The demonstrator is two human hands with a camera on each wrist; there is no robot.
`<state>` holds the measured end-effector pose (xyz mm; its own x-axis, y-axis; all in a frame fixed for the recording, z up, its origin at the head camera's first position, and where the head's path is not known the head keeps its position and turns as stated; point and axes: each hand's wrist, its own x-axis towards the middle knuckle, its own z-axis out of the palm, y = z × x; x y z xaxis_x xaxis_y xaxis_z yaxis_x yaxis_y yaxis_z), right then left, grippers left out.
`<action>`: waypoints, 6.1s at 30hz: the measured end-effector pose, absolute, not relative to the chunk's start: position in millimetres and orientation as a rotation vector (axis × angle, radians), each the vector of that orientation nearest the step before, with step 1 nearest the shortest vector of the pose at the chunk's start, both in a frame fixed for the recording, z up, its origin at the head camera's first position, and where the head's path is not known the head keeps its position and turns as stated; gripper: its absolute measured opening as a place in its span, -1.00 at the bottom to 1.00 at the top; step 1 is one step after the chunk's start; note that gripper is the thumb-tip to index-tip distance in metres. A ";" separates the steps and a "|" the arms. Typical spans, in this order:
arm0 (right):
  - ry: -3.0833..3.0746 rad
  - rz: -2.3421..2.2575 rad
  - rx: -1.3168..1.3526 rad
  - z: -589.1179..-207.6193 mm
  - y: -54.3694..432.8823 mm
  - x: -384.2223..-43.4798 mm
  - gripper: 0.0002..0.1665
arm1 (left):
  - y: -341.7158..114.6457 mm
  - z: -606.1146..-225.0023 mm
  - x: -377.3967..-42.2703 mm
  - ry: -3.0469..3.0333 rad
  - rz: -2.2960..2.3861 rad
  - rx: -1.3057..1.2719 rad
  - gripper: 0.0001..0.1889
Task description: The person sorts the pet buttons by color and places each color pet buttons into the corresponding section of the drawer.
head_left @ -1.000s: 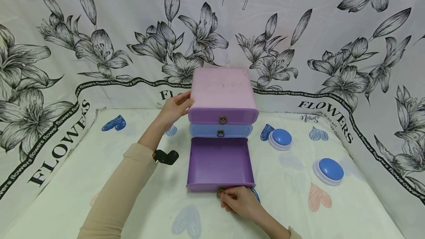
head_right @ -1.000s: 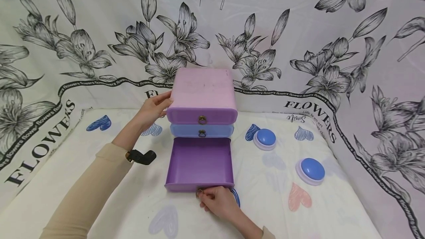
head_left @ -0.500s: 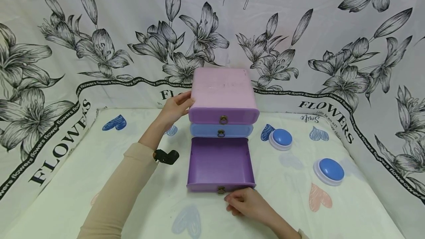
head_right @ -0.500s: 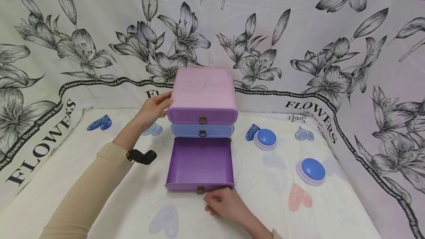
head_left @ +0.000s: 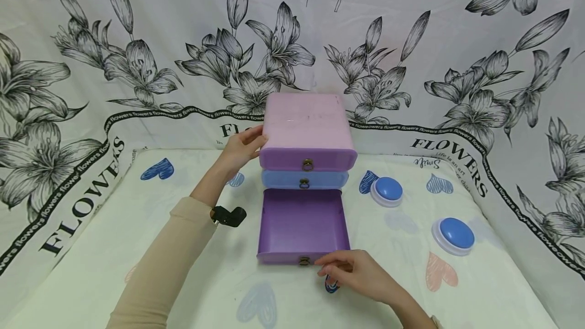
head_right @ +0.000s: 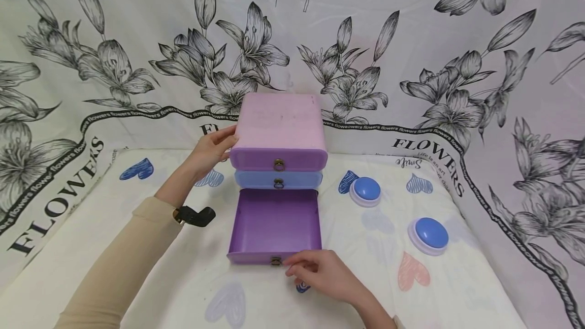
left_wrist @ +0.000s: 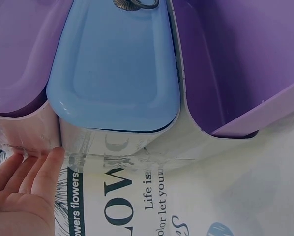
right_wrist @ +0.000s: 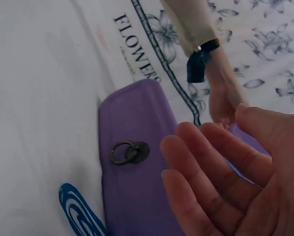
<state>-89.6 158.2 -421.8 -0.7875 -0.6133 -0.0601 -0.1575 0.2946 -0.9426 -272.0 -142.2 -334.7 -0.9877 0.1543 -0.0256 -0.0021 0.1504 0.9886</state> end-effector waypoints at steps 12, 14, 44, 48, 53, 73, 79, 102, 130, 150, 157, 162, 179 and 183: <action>2.577 -1.580 -0.533 -413.4 177.6 -107.7 -0.77 | -142.1 -334.7 -272.3 2.266 1.978 0.157 -0.42; 2.635 -1.600 -0.480 -414.2 182.5 -112.7 -0.77 | -142.5 -335.2 -272.5 2.270 1.972 0.165 -0.40; 3.145 -1.636 0.013 -441.7 257.6 -213.0 -0.51 | -138.8 -313.3 -254.1 2.247 1.964 0.162 -0.43; 3.162 -1.499 0.067 -448.8 267.7 -220.4 -0.42 | -138.7 -313.2 -254.2 2.255 1.956 0.165 -0.43; 3.103 -1.281 0.110 -455.2 276.0 -224.8 -0.23 | -138.0 -313.2 -254.7 2.258 1.956 0.157 -0.44; 2.971 -1.140 0.167 -472.8 286.8 -234.5 0.14 | -138.7 -313.0 -253.1 2.250 1.952 0.158 -0.43; 2.921 -1.083 0.235 -473.3 284.4 -235.5 0.16 | -138.7 -313.1 -253.5 2.237 1.967 0.167 -0.43; 2.978 -1.103 0.254 -470.0 279.7 -230.8 0.08 | -138.6 -312.6 -252.2 2.241 1.953 0.172 -0.43; 2.988 -1.134 -0.172 -423.2 237.2 -186.9 0.03 | -138.4 -313.3 -253.7 2.225 1.986 0.154 -0.45; 2.856 -1.134 -0.479 -395.9 170.8 -160.6 -0.03 | -138.7 -311.2 -250.8 2.235 1.956 0.170 -0.43; 2.837 -1.086 -0.519 -396.1 145.7 -158.0 0.02 | -138.7 -311.0 -249.9 2.240 1.948 0.167 -0.43; 2.845 -1.027 -0.575 -399.2 130.1 -157.3 -0.01 | -138.6 -311.0 -250.1 2.238 1.945 0.168 -0.42; 2.764 -0.879 -0.795 -409.4 88.8 -170.0 -0.07 | -139.1 -312.2 -250.6 2.241 1.949 0.159 -0.43; 2.732 -0.837 -0.783 -410.6 81.0 -172.3 -0.06 | -139.5 -312.7 -250.4 2.238 1.953 0.165 -0.44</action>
